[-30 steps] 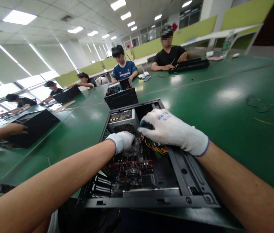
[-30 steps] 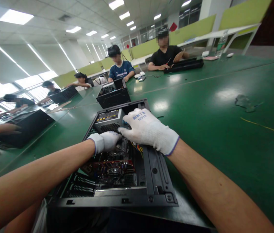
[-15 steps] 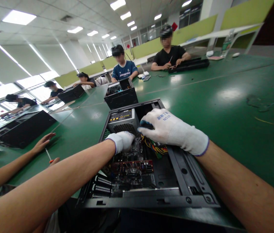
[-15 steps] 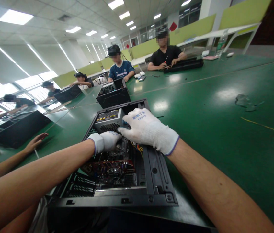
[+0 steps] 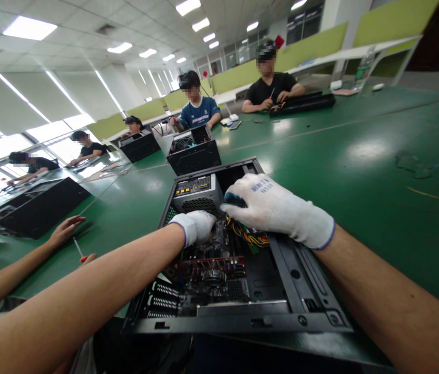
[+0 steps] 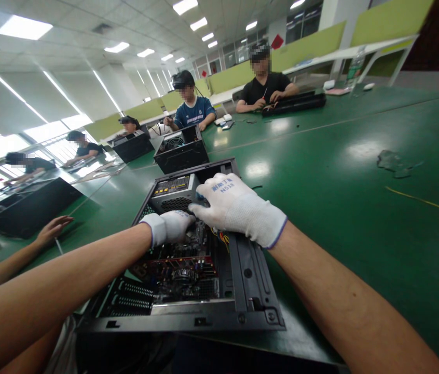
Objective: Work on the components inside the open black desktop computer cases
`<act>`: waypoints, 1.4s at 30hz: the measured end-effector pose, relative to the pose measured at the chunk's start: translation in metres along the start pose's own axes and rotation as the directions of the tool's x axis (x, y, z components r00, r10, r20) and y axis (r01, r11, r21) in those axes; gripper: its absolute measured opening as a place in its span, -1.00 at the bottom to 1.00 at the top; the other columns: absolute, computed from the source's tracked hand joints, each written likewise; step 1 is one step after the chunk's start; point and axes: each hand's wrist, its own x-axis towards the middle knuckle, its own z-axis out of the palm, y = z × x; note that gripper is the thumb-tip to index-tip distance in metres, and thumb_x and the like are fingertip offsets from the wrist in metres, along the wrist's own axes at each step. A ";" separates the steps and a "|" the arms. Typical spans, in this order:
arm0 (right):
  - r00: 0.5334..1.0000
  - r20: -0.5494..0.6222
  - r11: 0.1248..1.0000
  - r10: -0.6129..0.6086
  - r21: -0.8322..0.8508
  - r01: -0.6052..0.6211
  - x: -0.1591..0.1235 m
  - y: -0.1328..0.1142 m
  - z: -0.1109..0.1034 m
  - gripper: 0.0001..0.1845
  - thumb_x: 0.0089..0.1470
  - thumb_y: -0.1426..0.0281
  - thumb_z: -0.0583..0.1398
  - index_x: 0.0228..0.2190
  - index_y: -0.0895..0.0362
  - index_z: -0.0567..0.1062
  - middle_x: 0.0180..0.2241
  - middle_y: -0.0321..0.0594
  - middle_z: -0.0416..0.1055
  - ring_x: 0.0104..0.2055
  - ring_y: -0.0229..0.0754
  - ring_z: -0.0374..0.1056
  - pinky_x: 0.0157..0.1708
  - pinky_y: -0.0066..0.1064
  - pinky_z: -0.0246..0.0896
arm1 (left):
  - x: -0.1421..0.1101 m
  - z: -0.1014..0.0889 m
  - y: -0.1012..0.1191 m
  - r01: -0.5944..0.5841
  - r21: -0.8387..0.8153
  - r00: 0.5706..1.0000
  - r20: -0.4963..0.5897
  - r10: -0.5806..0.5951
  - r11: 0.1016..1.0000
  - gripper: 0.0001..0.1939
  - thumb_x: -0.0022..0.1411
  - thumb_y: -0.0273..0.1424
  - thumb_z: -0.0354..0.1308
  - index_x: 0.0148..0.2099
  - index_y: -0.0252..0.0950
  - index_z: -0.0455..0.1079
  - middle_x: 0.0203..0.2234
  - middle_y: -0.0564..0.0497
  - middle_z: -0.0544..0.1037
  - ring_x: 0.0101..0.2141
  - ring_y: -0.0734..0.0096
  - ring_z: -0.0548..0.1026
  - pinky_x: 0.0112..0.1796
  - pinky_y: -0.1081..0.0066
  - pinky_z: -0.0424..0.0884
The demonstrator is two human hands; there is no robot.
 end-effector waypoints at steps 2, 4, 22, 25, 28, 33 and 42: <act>1.000 -0.005 1.000 0.001 -0.004 -0.001 0.000 0.000 0.000 -0.56 0.28 0.09 0.11 -0.15 0.19 0.56 -0.13 0.00 0.53 -0.07 0.00 0.38 -0.05 -0.24 0.16 | 0.000 0.000 0.000 0.004 0.000 1.000 -0.001 -0.004 1.000 -0.53 0.07 -0.29 0.29 0.05 -0.27 0.48 0.02 -0.18 0.58 0.00 0.04 0.56 0.06 0.21 0.46; 1.000 -0.008 1.000 -0.003 -0.006 0.003 0.000 0.000 0.001 -0.56 0.29 0.09 0.11 -0.14 0.20 0.56 -0.12 0.00 0.53 -0.06 0.01 0.38 -0.04 -0.24 0.16 | 0.000 0.000 0.000 0.010 0.002 1.000 -0.001 -0.010 1.000 -0.52 0.06 -0.28 0.30 0.05 -0.27 0.48 0.01 -0.18 0.58 0.00 0.04 0.56 0.06 0.20 0.46; 1.000 -0.010 0.999 -0.028 -0.022 0.028 -0.001 0.000 0.000 -0.57 0.30 0.12 0.10 -0.15 0.21 0.56 -0.12 0.01 0.53 -0.06 0.01 0.38 -0.03 -0.23 0.17 | 0.001 0.003 -0.001 0.001 0.000 1.000 -0.023 -0.001 1.000 -0.45 0.04 -0.27 0.33 0.10 -0.29 0.44 0.06 -0.20 0.56 0.05 0.02 0.53 0.11 0.19 0.43; 1.000 -0.004 1.000 -0.024 -0.011 0.024 -0.001 0.000 -0.001 -0.57 0.30 0.12 0.11 -0.15 0.21 0.56 -0.11 0.01 0.53 -0.05 0.00 0.38 -0.02 -0.24 0.17 | 0.003 0.004 -0.002 -0.009 0.002 1.000 -0.017 0.009 1.000 -0.43 0.03 -0.29 0.34 0.11 -0.29 0.43 0.07 -0.20 0.55 0.05 0.02 0.53 0.11 0.20 0.43; 1.000 0.013 1.000 -0.011 -0.003 0.011 -0.001 -0.001 -0.002 -0.58 0.29 0.11 0.11 -0.16 0.20 0.56 -0.13 0.00 0.53 -0.06 -0.01 0.38 -0.02 -0.24 0.16 | 0.004 0.003 -0.001 -0.010 0.009 1.000 -0.004 0.010 1.000 -0.43 0.03 -0.32 0.35 0.12 -0.28 0.43 0.06 -0.19 0.56 0.05 0.05 0.54 0.12 0.22 0.42; 1.000 0.013 1.000 -0.014 -0.010 0.014 -0.001 -0.001 -0.002 -0.56 0.29 0.10 0.10 -0.16 0.20 0.56 -0.13 0.00 0.53 -0.07 -0.01 0.38 -0.02 -0.24 0.16 | 0.001 0.000 0.002 -0.028 0.018 1.000 0.010 0.028 0.999 -0.42 0.02 -0.21 0.38 0.09 -0.28 0.46 0.01 -0.17 0.59 0.02 0.05 0.55 0.10 0.24 0.44; 1.000 0.000 1.000 -0.016 -0.001 0.016 -0.001 0.000 0.000 -0.57 0.29 0.10 0.10 -0.16 0.18 0.56 -0.16 -0.02 0.53 -0.09 -0.03 0.38 -0.05 -0.25 0.16 | -0.001 -0.003 0.003 -0.030 0.000 0.999 -0.037 0.030 1.000 -0.47 0.05 -0.25 0.36 0.08 -0.30 0.46 0.07 -0.21 0.56 0.10 0.03 0.51 0.16 0.21 0.39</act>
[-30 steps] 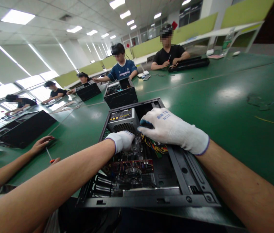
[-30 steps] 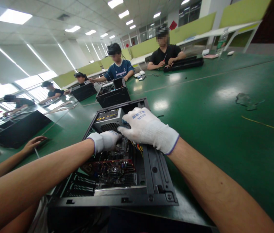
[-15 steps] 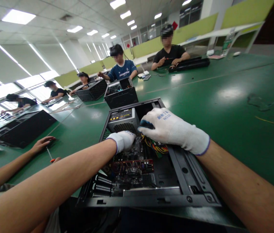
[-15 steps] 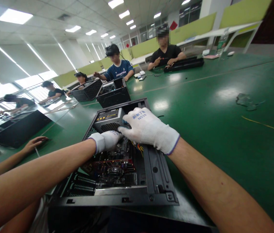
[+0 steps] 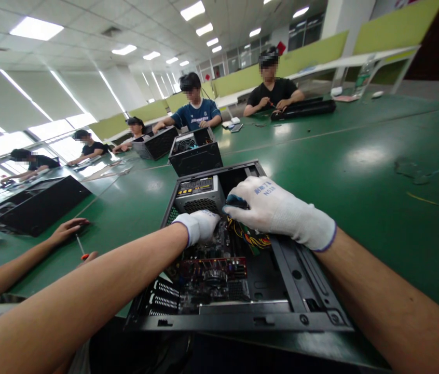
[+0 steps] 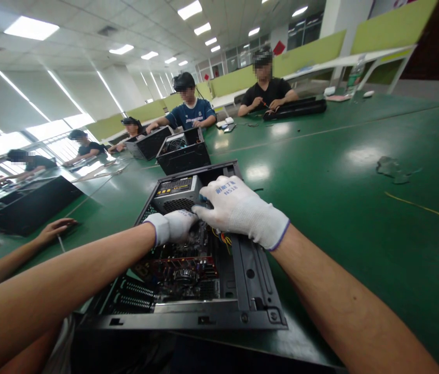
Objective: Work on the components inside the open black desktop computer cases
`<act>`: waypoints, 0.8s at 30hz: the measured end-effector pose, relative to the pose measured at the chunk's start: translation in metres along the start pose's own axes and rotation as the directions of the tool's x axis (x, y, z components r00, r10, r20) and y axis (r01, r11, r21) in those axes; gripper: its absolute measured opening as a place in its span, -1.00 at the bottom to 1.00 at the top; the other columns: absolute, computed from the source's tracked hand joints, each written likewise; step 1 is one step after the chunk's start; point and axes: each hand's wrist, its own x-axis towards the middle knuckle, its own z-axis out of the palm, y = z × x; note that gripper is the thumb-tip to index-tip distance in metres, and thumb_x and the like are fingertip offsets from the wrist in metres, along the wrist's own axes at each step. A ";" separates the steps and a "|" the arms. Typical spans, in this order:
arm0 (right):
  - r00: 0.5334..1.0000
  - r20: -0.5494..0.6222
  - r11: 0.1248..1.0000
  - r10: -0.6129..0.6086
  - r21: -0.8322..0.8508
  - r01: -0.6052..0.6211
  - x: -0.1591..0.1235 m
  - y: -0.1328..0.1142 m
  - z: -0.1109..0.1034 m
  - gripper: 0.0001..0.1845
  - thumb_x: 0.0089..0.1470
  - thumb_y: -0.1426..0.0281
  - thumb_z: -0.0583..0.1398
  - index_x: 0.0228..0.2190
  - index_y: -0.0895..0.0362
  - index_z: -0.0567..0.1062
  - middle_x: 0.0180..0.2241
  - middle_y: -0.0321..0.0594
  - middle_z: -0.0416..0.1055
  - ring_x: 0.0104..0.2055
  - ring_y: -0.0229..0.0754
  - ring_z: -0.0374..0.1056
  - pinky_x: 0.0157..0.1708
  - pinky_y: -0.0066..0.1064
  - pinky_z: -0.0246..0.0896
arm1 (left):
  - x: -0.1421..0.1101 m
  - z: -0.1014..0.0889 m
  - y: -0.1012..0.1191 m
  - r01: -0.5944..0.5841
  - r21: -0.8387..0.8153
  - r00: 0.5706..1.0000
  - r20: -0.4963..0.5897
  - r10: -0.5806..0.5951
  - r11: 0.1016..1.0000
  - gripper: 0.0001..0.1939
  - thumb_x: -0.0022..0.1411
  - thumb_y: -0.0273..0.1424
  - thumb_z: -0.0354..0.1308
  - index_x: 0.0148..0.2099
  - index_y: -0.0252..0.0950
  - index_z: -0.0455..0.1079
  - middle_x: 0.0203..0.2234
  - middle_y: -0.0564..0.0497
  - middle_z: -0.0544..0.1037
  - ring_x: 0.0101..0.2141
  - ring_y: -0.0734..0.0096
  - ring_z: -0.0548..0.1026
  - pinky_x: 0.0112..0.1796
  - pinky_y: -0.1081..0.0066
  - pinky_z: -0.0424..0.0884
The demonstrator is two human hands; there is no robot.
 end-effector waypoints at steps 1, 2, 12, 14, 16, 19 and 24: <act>1.000 0.001 1.000 0.004 0.001 -0.004 0.000 0.000 0.000 -0.57 0.29 0.10 0.10 -0.16 0.18 0.56 -0.16 -0.02 0.53 -0.10 -0.03 0.38 -0.05 -0.25 0.16 | 0.000 0.000 -0.001 0.002 -0.002 1.000 0.002 -0.002 1.000 -0.47 0.05 -0.27 0.35 0.08 -0.30 0.46 0.08 -0.21 0.55 0.11 0.02 0.50 0.16 0.21 0.39; 1.000 0.003 1.000 0.005 0.002 -0.005 0.000 0.000 -0.001 -0.57 0.29 0.10 0.10 -0.16 0.18 0.56 -0.16 -0.02 0.53 -0.10 -0.03 0.38 -0.05 -0.25 0.16 | 0.001 0.001 -0.001 0.004 -0.002 1.000 0.005 -0.004 1.000 -0.48 0.05 -0.29 0.35 0.08 -0.30 0.46 0.09 -0.21 0.54 0.11 0.02 0.50 0.16 0.21 0.39; 1.000 0.009 1.000 0.000 -0.001 0.000 0.001 0.000 0.000 -0.55 0.29 0.08 0.10 -0.15 0.18 0.57 -0.15 -0.01 0.54 -0.08 -0.02 0.38 -0.04 -0.24 0.16 | 0.002 0.003 -0.001 0.006 -0.004 0.999 0.044 -0.006 1.000 -0.43 0.03 -0.38 0.34 0.12 -0.34 0.43 0.09 -0.26 0.54 0.09 -0.02 0.52 0.13 0.16 0.42; 1.000 0.009 1.000 -0.003 -0.002 0.003 0.001 -0.001 0.000 -0.55 0.29 0.08 0.10 -0.15 0.19 0.57 -0.15 -0.01 0.54 -0.08 -0.02 0.38 -0.04 -0.24 0.16 | 0.002 0.003 -0.001 0.011 -0.009 0.999 0.049 -0.010 1.000 -0.43 0.04 -0.38 0.33 0.13 -0.36 0.42 0.10 -0.28 0.52 0.10 -0.04 0.51 0.14 0.14 0.42; 1.000 0.006 1.000 -0.004 -0.003 0.004 0.001 -0.001 0.000 -0.55 0.29 0.08 0.10 -0.15 0.18 0.57 -0.15 -0.01 0.54 -0.08 -0.02 0.38 -0.04 -0.25 0.16 | 0.001 0.002 -0.001 0.014 -0.011 0.998 0.055 -0.014 1.000 -0.43 0.04 -0.38 0.33 0.13 -0.35 0.42 0.12 -0.29 0.51 0.12 -0.07 0.49 0.15 0.12 0.40; 1.000 0.008 1.000 0.001 -0.007 -0.001 0.001 -0.001 0.000 -0.56 0.29 0.09 0.10 -0.16 0.18 0.57 -0.15 -0.02 0.54 -0.09 -0.03 0.39 -0.05 -0.25 0.17 | 0.000 -0.002 0.001 0.019 -0.006 0.997 0.070 -0.018 1.000 -0.47 0.07 -0.40 0.31 0.11 -0.36 0.44 0.10 -0.29 0.53 0.10 -0.06 0.51 0.13 0.12 0.42; 1.000 -0.024 1.000 -0.002 -0.012 0.001 0.001 0.001 0.002 -0.54 0.27 0.09 0.13 -0.10 0.20 0.58 -0.14 -0.01 0.55 -0.06 -0.01 0.39 -0.03 -0.23 0.17 | 0.000 -0.006 0.004 0.020 0.017 0.996 0.084 -0.021 1.000 -0.43 0.01 -0.36 0.37 0.11 -0.33 0.45 0.04 -0.26 0.57 0.04 -0.02 0.55 0.08 0.17 0.47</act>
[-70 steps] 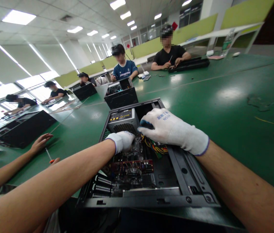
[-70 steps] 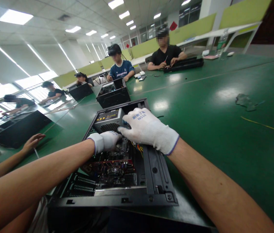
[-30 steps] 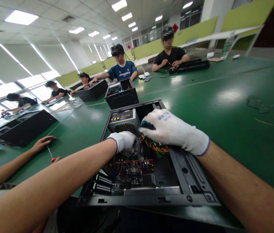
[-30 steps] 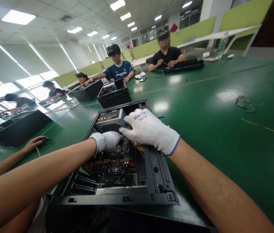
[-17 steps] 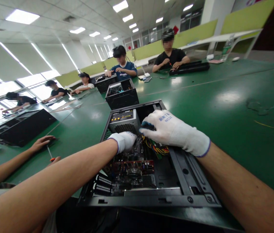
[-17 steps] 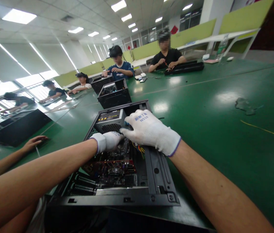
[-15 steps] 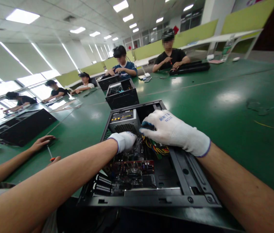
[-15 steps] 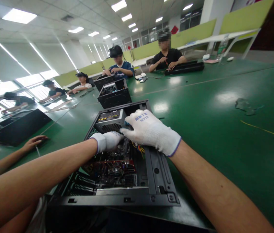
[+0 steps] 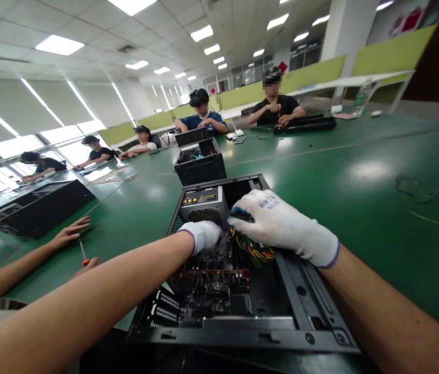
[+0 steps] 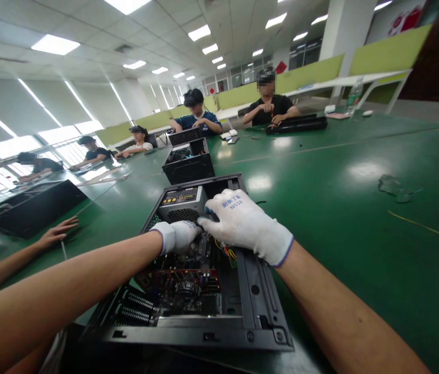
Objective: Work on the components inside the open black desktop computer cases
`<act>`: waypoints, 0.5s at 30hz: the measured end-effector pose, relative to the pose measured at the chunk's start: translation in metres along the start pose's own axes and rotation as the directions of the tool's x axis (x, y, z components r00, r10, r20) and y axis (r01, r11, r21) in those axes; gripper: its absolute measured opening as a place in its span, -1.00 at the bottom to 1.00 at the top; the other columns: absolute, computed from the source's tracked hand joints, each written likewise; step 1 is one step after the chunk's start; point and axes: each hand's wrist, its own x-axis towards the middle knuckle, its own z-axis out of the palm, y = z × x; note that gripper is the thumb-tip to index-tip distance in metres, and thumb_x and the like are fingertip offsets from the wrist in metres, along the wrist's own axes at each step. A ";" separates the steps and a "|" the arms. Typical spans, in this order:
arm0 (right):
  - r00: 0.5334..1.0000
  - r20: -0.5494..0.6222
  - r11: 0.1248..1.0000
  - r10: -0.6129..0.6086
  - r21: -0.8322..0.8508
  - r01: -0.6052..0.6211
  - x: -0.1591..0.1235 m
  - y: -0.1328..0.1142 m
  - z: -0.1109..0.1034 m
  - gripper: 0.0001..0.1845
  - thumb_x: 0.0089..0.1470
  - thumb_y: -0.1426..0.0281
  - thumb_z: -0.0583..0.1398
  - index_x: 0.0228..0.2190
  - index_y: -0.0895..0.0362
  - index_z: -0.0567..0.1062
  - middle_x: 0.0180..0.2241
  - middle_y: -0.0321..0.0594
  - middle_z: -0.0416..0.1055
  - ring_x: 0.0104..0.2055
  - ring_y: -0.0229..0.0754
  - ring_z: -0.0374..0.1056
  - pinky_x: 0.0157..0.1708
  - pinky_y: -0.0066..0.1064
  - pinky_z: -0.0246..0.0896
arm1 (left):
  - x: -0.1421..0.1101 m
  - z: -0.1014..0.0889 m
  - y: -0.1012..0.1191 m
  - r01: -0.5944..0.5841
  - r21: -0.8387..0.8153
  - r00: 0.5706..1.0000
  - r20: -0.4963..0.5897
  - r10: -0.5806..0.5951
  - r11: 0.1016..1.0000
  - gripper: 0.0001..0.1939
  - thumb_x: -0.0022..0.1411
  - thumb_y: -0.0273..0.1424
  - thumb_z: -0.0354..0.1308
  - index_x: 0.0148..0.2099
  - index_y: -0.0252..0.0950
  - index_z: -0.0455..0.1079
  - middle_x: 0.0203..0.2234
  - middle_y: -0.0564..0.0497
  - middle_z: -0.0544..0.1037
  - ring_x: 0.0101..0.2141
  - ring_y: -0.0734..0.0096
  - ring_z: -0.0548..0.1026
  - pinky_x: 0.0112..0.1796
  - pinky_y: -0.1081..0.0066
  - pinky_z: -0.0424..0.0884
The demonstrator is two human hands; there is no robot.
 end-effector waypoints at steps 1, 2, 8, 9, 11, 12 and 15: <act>1.000 -0.006 1.000 -0.001 0.000 0.001 0.000 0.001 0.001 -0.54 0.27 0.09 0.13 -0.10 0.21 0.58 -0.14 -0.01 0.55 -0.07 -0.01 0.39 -0.03 -0.23 0.18 | 0.000 0.000 0.000 0.002 0.004 1.000 -0.001 -0.002 1.000 -0.38 -0.03 -0.34 0.41 0.12 -0.32 0.45 0.05 -0.25 0.57 0.04 -0.02 0.55 0.08 0.18 0.47; 1.000 -0.009 1.000 -0.005 0.000 0.005 0.000 0.001 0.001 -0.53 0.28 0.09 0.13 -0.09 0.21 0.58 -0.14 -0.01 0.55 -0.07 -0.01 0.39 -0.04 -0.23 0.18 | 0.001 0.000 0.000 0.002 0.007 1.000 -0.001 -0.002 1.000 -0.34 -0.06 -0.32 0.43 0.13 -0.30 0.45 0.05 -0.24 0.57 0.04 -0.02 0.55 0.08 0.19 0.47; 0.998 -0.042 0.999 -0.036 0.007 0.036 -0.001 0.003 0.004 -0.54 0.28 0.09 0.12 -0.11 0.20 0.58 -0.17 -0.03 0.54 -0.09 -0.02 0.39 -0.04 -0.21 0.20 | 0.003 0.003 -0.001 0.002 0.001 1.000 -0.001 -0.002 1.000 -0.38 -0.09 -0.32 0.44 0.08 -0.29 0.49 0.00 -0.21 0.60 0.01 0.01 0.57 0.09 0.20 0.47; 0.998 -0.040 0.999 -0.037 0.012 0.038 -0.001 0.003 0.004 -0.56 0.28 0.10 0.12 -0.12 0.19 0.58 -0.17 -0.03 0.54 -0.10 -0.02 0.39 -0.05 -0.21 0.21 | 0.003 0.003 -0.001 -0.001 -0.005 1.000 -0.015 0.001 1.000 -0.33 -0.09 -0.32 0.44 0.12 -0.27 0.46 0.04 -0.20 0.58 0.04 0.01 0.55 0.12 0.20 0.44; 0.999 -0.038 0.999 -0.032 0.021 0.033 -0.001 0.004 0.005 -0.58 0.28 0.11 0.12 -0.13 0.18 0.58 -0.18 -0.03 0.54 -0.10 -0.03 0.39 -0.06 -0.21 0.21 | 0.002 0.002 -0.001 -0.006 -0.019 0.999 -0.038 0.006 1.000 -0.22 -0.11 -0.31 0.45 0.21 -0.24 0.38 0.11 -0.18 0.54 0.11 0.01 0.50 0.17 0.20 0.39; 0.999 -0.044 0.999 -0.028 0.025 0.029 -0.001 0.004 0.005 -0.58 0.28 0.11 0.12 -0.14 0.18 0.58 -0.18 -0.03 0.54 -0.10 -0.02 0.39 -0.06 -0.21 0.21 | 0.002 0.002 -0.001 -0.008 -0.025 0.999 -0.043 0.007 1.000 -0.19 -0.11 -0.30 0.45 0.23 -0.23 0.37 0.13 -0.18 0.53 0.13 0.01 0.49 0.17 0.19 0.38; 0.998 -0.065 0.999 -0.016 0.034 0.019 -0.001 0.006 0.007 -0.57 0.27 0.10 0.13 -0.13 0.18 0.59 -0.18 -0.02 0.53 -0.08 -0.01 0.40 -0.02 -0.18 0.21 | 0.003 0.001 -0.001 -0.011 -0.037 0.999 -0.040 0.009 0.999 -0.27 -0.04 -0.31 0.41 0.21 -0.27 0.39 0.14 -0.22 0.52 0.15 -0.01 0.47 0.16 0.16 0.39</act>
